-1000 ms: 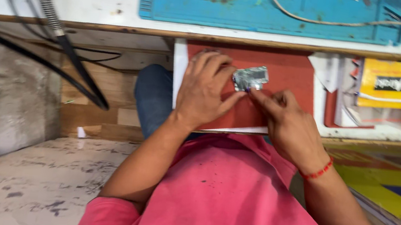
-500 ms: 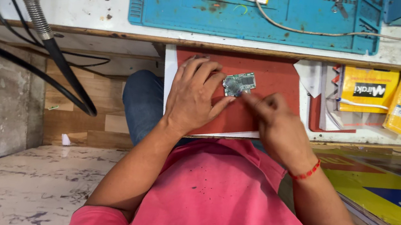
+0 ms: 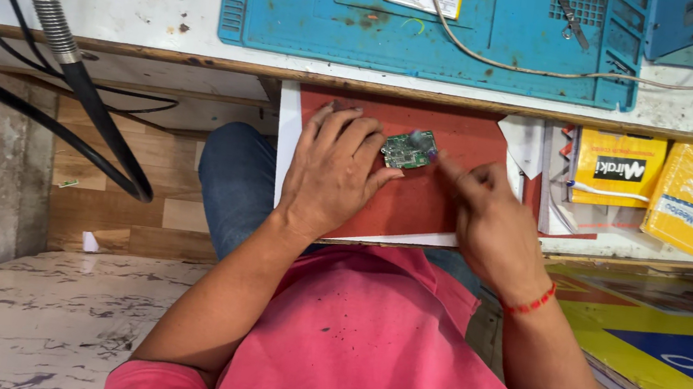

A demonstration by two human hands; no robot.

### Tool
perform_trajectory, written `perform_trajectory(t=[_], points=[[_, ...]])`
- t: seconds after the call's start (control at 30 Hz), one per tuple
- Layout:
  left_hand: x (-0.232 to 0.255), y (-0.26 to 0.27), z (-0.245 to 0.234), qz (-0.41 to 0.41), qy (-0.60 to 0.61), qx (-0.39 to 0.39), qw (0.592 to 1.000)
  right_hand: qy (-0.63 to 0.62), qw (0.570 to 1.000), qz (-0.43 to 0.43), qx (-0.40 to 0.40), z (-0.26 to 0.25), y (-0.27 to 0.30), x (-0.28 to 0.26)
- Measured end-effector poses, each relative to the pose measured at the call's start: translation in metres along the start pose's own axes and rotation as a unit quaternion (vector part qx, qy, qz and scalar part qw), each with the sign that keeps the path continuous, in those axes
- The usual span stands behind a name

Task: The person scrapes a small circuit board with a purple tool and then uses a hot air gun to heat the board. The work is performed on a red mat on a cluttered workbench.

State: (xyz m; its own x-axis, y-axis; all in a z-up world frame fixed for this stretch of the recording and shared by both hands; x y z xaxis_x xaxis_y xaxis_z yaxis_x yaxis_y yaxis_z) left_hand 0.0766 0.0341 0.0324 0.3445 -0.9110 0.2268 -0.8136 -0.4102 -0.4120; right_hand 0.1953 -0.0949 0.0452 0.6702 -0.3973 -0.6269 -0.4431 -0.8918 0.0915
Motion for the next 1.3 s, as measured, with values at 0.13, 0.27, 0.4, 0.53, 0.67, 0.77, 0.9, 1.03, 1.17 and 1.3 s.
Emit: perform_trajectory(t=[0.13,0.27,0.4,0.53,0.67,0.77,0.9,1.03,1.17,1.3], points=[[-0.001,0.000,0.000,-0.005,0.005,-0.003,1.000,-0.005,1.000,-0.001,-0.016,0.000,0.000,-0.003],[0.000,0.000,0.002,-0.001,0.007,-0.005,1.000,0.002,1.000,0.000,-0.019,-0.001,0.002,-0.002],[-0.003,-0.001,-0.001,-0.005,0.012,-0.008,1.000,0.015,0.999,0.006,-0.048,0.006,-0.002,-0.004],[-0.002,-0.002,-0.002,-0.007,0.016,0.001,1.000,0.013,1.000,0.003,-0.013,-0.001,-0.006,-0.006],[-0.001,0.000,0.001,0.000,0.005,-0.006,1.000,0.014,0.999,0.026,-0.012,-0.001,-0.006,-0.003],[-0.002,0.000,0.000,-0.003,0.012,-0.004,1.000,0.002,0.999,-0.009,-0.041,0.005,-0.004,-0.009],[-0.002,-0.001,0.000,-0.001,0.017,-0.006,1.000,0.023,1.000,-0.017,0.007,-0.001,-0.001,-0.007],[-0.004,-0.001,-0.002,-0.003,0.024,-0.014,1.000,-0.003,0.999,-0.018,-0.035,0.009,-0.002,-0.007],[-0.001,-0.004,-0.004,-0.009,0.041,-0.005,0.999,0.032,0.999,0.008,-0.002,0.001,0.000,-0.002],[-0.006,0.000,-0.006,-0.011,0.042,-0.012,0.999,0.015,0.997,-0.030,-0.064,0.019,0.002,-0.010]])
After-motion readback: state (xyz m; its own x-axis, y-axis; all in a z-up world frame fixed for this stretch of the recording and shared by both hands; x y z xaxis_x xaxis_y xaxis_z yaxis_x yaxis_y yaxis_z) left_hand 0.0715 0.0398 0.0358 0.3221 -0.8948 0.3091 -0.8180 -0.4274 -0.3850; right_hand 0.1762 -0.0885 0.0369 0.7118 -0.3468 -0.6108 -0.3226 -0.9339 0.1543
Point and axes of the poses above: each hand's wrist, its own y-axis away from the middle knuckle, its own z-axis out of the palm, x = y × z, the point moved 9 cm from there along -y, towards the middle knuckle, and after that the axes turned 14 degrees about -y, right-handed, at the moved point
